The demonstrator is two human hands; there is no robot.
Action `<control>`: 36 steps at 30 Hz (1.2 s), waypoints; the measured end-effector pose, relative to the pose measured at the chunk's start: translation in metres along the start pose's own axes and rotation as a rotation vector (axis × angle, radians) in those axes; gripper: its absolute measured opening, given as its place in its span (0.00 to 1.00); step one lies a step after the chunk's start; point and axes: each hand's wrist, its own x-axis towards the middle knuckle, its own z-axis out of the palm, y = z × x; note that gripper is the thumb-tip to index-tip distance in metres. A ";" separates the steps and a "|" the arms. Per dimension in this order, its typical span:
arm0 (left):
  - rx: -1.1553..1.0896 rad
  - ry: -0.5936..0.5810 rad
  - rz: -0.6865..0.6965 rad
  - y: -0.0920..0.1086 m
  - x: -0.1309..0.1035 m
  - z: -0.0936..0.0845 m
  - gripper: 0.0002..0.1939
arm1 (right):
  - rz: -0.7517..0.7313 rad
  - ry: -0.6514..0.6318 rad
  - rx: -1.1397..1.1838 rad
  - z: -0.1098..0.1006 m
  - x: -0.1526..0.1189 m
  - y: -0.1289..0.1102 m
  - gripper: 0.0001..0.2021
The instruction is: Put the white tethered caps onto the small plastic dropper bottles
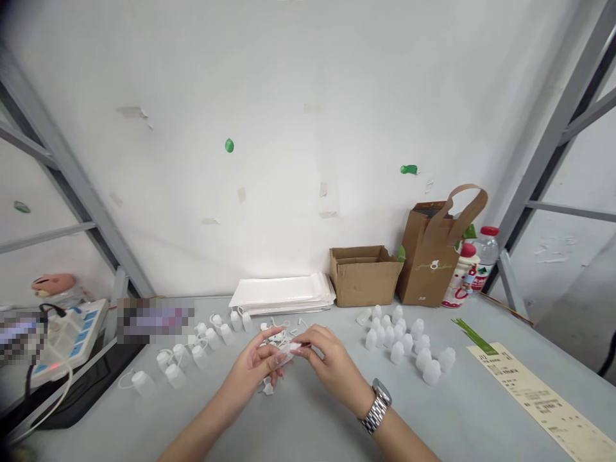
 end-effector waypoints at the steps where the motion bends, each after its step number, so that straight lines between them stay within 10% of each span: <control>1: 0.008 -0.002 0.001 0.000 0.000 0.001 0.32 | 0.013 0.003 -0.011 0.002 -0.001 0.001 0.07; 21: 0.104 0.160 0.150 -0.007 0.002 0.000 0.24 | 0.459 0.306 0.922 0.004 0.009 0.007 0.16; 36: 0.131 0.146 0.119 -0.012 -0.001 0.002 0.25 | 0.431 0.218 0.662 0.010 0.007 0.008 0.15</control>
